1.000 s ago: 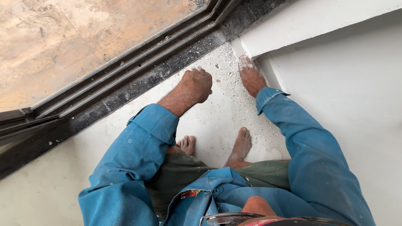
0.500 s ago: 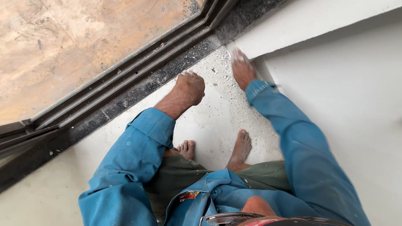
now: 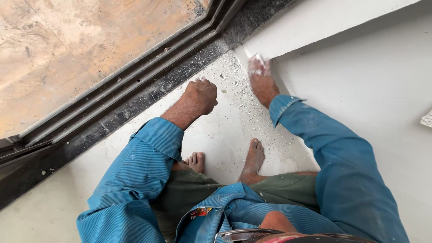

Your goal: The recorder is sanding the bottom edge of a wall and around a doorway using a piece of sandpaper.

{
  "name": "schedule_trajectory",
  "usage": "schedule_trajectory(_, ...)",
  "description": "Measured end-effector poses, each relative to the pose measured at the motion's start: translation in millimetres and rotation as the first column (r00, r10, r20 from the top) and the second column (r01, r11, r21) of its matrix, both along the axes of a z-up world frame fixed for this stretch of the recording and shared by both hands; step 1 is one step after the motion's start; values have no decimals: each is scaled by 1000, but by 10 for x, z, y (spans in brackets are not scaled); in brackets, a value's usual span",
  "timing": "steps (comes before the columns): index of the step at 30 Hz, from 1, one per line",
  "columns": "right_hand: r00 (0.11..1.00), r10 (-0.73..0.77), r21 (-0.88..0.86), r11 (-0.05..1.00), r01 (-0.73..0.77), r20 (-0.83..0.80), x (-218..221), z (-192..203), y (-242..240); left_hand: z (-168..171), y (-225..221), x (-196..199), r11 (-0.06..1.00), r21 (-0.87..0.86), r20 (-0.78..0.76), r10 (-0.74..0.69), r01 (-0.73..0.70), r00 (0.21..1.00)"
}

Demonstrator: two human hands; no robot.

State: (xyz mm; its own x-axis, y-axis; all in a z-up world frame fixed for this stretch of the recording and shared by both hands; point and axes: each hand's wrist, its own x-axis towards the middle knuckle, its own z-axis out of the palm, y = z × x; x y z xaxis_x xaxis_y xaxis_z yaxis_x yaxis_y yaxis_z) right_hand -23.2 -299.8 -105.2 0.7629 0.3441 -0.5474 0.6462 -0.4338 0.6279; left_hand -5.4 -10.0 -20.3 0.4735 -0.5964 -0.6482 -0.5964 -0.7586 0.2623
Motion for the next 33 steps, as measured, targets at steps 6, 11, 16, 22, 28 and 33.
schedule_trajectory(6, 980, 133, -263, 960, -91, 147, 102, -112, -1, -19, -10, -38, 998, -60, 17, 20, -19, 1000)
schedule_trajectory(11, 988, 126, -265, 959, -98, 92, 133, 368, -97, 154, 118, -48, 1000, -13, 19, 23, -23, 1000)
schedule_trajectory(16, 905, 180, -204, 973, -107, 386, 53, 1728, -441, 52, 87, -59, 997, -45, 6, 57, -57, 998)
schedule_trajectory(22, 830, 20, -142, 987, 71, 558, 8, 1508, -136, -137, -36, 6, 999, 49, 9, -22, 22, 1000)
schedule_trajectory(28, 989, -94, -51, 994, 100, 110, 163, -530, -459, 98, 140, -94, 994, -16, -60, 106, -107, 993)
schedule_trajectory(33, 990, -142, 31, 989, 143, -19, 188, 471, -301, -229, 425, 2, 986, -64, 95, 159, -154, 983)
